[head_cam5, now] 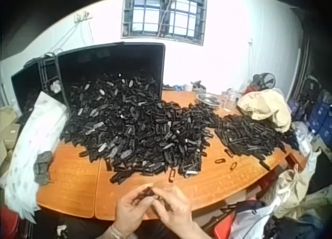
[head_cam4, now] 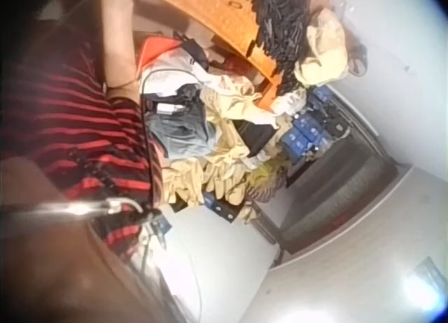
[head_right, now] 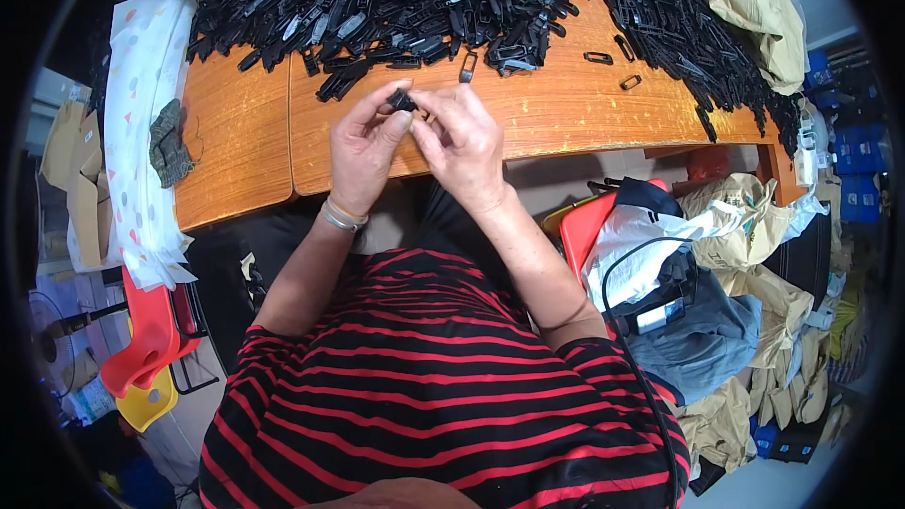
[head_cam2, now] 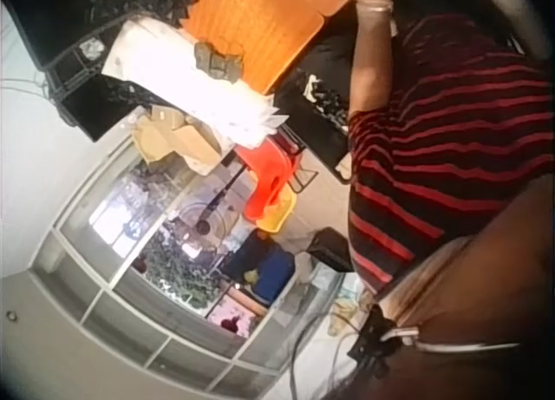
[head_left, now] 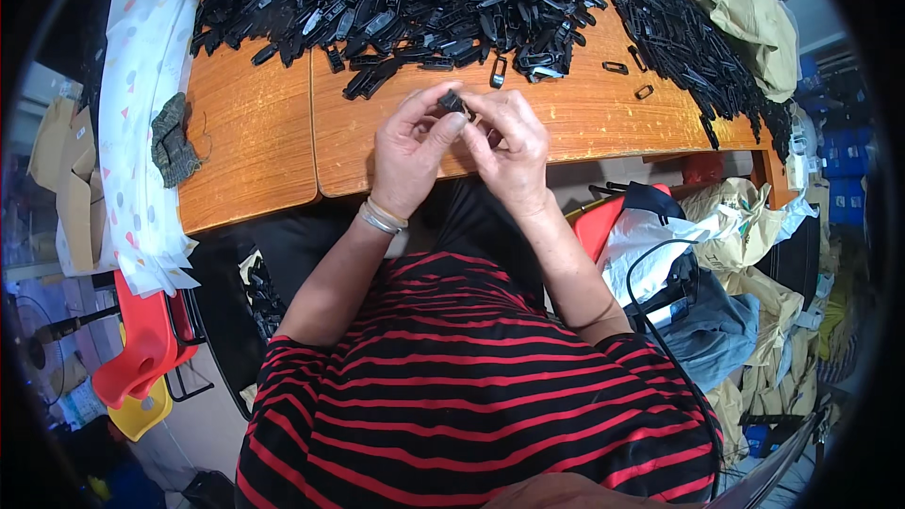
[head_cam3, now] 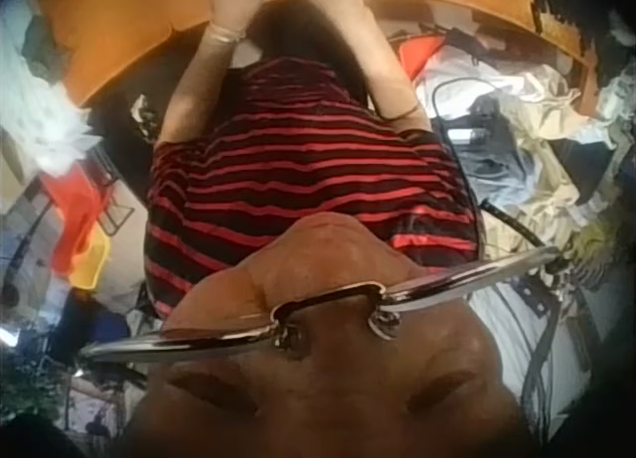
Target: Sorting and inspecting small black plastic components on a workbench.
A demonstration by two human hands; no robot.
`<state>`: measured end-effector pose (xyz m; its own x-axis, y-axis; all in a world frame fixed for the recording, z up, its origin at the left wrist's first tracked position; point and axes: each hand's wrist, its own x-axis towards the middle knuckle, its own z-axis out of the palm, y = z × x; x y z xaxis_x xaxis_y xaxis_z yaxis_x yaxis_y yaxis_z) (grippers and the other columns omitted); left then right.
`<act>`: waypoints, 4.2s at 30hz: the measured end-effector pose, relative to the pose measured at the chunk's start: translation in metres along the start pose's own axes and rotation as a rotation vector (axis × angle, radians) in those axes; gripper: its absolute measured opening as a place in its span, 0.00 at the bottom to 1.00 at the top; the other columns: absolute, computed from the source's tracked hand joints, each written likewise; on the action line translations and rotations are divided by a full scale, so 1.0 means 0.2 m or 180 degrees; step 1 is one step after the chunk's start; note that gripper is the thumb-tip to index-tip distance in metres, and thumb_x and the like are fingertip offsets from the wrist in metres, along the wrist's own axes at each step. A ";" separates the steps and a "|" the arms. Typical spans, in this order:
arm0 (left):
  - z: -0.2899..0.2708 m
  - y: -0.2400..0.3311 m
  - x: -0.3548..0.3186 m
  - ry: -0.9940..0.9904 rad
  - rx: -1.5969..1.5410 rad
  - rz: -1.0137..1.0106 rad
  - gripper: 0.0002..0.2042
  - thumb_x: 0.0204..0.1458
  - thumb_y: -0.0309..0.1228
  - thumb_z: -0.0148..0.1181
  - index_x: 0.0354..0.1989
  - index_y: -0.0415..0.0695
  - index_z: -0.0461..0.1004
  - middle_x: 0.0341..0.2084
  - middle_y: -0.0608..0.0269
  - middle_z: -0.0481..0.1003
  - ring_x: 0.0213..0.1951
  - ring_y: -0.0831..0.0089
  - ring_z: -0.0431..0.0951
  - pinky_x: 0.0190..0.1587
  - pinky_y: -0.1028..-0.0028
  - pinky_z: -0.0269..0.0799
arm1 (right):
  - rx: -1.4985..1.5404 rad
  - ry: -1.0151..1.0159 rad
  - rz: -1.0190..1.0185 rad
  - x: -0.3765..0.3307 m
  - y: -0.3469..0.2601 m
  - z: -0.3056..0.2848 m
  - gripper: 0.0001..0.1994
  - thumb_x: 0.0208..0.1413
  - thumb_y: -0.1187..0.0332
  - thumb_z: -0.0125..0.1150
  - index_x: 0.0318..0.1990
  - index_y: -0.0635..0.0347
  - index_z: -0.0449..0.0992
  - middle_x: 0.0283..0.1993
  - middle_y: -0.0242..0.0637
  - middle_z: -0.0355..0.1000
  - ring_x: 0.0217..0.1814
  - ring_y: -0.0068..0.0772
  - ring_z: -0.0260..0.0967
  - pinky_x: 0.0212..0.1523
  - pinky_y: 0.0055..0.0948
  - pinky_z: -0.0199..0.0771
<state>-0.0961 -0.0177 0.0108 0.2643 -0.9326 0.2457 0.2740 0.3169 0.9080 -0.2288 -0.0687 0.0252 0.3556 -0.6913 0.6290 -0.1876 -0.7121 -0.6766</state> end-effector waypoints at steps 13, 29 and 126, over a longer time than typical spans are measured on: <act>0.03 0.01 -0.06 -0.0293 0.0048 0.0012 0.11 0.66 0.36 0.46 0.37 0.41 0.70 0.25 0.71 0.68 0.28 0.84 0.67 0.32 0.83 0.66 | 0.0037 -0.0385 0.0010 -0.15 0.02 0.14 0.30 0.45 0.71 0.69 0.57 0.61 0.66 0.41 0.43 0.70 0.32 0.41 0.69 0.34 0.35 0.72; -0.43 0.16 0.06 0.0542 0.2677 -0.0195 0.08 0.59 0.34 0.56 0.38 0.43 0.75 0.25 0.64 0.75 0.27 0.69 0.76 0.30 0.73 0.71 | -0.1387 -0.0380 0.1026 0.18 0.25 -0.04 0.17 0.54 0.59 0.64 0.43 0.63 0.78 0.34 0.47 0.77 0.36 0.46 0.77 0.37 0.38 0.75; -0.75 0.52 -0.46 -0.0173 0.2855 -0.2035 0.17 0.62 0.41 0.52 0.31 0.38 0.75 0.19 0.65 0.74 0.21 0.76 0.73 0.26 0.75 0.67 | 0.0333 -0.1672 0.0294 -0.07 -0.06 0.10 0.15 0.50 0.66 0.69 0.45 0.60 0.77 0.31 0.38 0.74 0.31 0.29 0.73 0.34 0.28 0.73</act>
<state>0.0472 0.1267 0.0321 0.2660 -0.8932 -0.3625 -0.4308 -0.4466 0.7842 -0.2134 -0.0488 0.0163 0.7567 -0.5770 0.3072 -0.1571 -0.6168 -0.7713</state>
